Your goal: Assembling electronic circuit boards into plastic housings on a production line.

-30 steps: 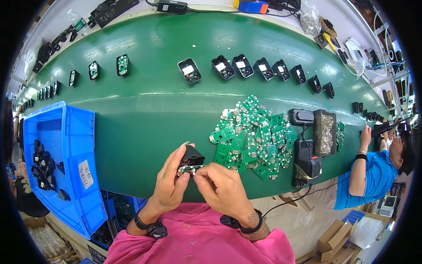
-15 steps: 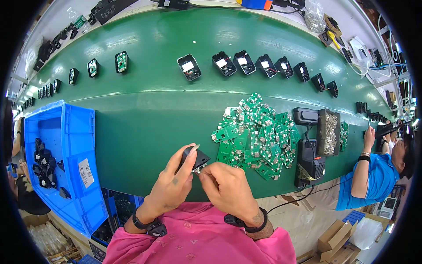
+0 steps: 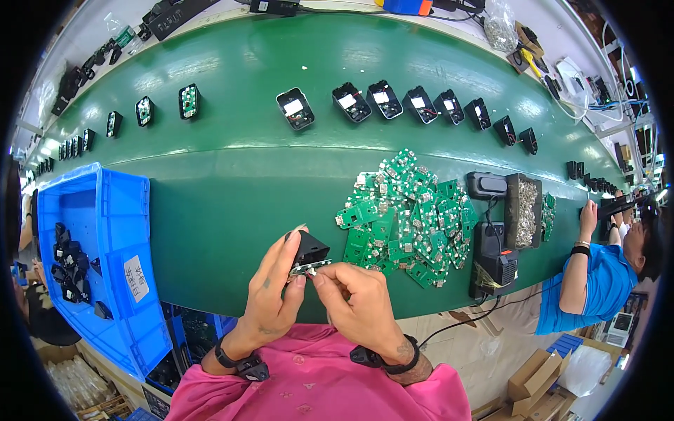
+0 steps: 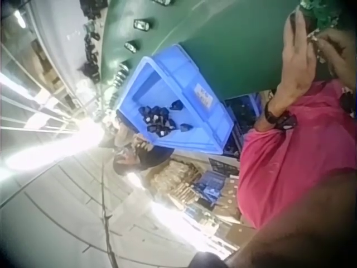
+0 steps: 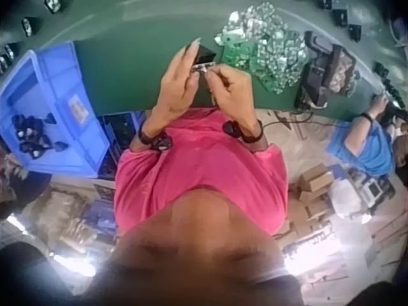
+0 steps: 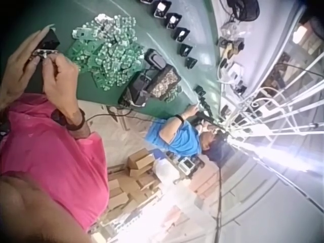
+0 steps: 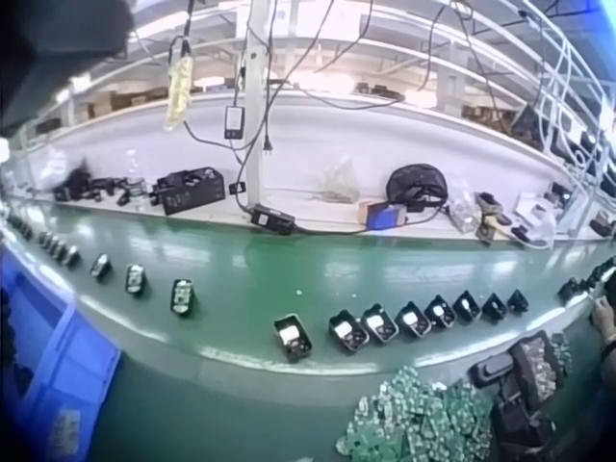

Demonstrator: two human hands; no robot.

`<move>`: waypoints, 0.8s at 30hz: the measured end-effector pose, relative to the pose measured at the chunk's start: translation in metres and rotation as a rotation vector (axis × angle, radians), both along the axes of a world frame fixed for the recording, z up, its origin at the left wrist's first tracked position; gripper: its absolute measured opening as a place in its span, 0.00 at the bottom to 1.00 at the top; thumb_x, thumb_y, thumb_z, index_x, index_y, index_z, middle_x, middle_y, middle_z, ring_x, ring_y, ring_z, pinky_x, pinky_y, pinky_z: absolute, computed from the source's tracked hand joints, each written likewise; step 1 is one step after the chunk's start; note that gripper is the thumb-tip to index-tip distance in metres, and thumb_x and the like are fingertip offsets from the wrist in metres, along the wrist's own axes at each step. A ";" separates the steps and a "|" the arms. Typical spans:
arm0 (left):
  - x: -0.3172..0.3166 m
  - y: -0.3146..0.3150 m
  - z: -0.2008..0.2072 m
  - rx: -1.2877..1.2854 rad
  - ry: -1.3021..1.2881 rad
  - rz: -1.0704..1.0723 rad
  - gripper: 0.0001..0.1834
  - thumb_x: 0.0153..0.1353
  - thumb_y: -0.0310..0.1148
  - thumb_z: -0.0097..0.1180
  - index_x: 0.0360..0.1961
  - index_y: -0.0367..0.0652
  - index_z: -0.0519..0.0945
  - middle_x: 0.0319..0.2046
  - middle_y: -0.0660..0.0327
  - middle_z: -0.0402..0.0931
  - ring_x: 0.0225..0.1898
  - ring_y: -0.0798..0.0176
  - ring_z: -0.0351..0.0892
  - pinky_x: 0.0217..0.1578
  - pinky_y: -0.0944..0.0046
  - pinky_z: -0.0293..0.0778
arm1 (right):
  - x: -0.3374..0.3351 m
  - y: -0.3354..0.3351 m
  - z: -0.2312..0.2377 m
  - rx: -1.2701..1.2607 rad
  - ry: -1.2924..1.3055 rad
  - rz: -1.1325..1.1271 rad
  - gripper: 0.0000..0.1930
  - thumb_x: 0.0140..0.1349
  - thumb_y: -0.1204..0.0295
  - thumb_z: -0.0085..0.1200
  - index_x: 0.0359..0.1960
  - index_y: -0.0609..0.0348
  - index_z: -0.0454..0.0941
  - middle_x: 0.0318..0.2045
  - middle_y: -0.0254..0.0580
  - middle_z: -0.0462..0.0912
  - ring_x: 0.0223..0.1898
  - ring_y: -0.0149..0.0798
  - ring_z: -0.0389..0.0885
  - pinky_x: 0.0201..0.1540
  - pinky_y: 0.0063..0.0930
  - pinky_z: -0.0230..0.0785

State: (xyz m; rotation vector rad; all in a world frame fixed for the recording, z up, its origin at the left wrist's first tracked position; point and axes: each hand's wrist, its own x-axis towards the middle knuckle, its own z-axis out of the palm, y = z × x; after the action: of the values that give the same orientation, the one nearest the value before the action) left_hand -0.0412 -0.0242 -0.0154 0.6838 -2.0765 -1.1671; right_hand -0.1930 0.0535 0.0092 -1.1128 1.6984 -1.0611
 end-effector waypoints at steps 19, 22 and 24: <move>-0.003 -0.001 0.000 -0.146 -0.041 0.065 0.37 0.54 0.14 0.55 0.68 0.39 0.65 0.60 0.36 0.65 0.52 0.33 0.77 0.47 0.51 0.81 | 0.012 -0.005 -0.001 -0.356 0.561 0.005 0.04 0.52 0.81 0.60 0.29 0.63 0.77 0.19 0.40 0.75 0.16 0.39 0.75 0.18 0.30 0.67; -0.003 0.001 0.001 -0.146 -0.036 0.068 0.36 0.55 0.15 0.55 0.68 0.39 0.65 0.59 0.35 0.65 0.52 0.33 0.77 0.47 0.51 0.81 | 0.012 -0.004 -0.006 -0.308 0.386 -0.040 0.04 0.54 0.81 0.60 0.29 0.63 0.77 0.20 0.42 0.77 0.16 0.39 0.75 0.18 0.30 0.66; -0.003 0.002 0.001 -0.147 -0.022 0.078 0.36 0.55 0.15 0.55 0.68 0.39 0.65 0.59 0.35 0.66 0.51 0.33 0.77 0.46 0.51 0.81 | 0.012 -0.004 -0.003 -0.265 0.305 -0.049 0.03 0.54 0.81 0.59 0.30 0.64 0.77 0.20 0.43 0.77 0.16 0.39 0.75 0.18 0.30 0.66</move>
State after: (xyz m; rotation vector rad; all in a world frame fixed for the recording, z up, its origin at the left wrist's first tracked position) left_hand -0.0437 -0.0223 -0.0140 0.7027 -2.1102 -0.9573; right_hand -0.1815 0.0494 0.0062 -1.4695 1.8646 -1.2230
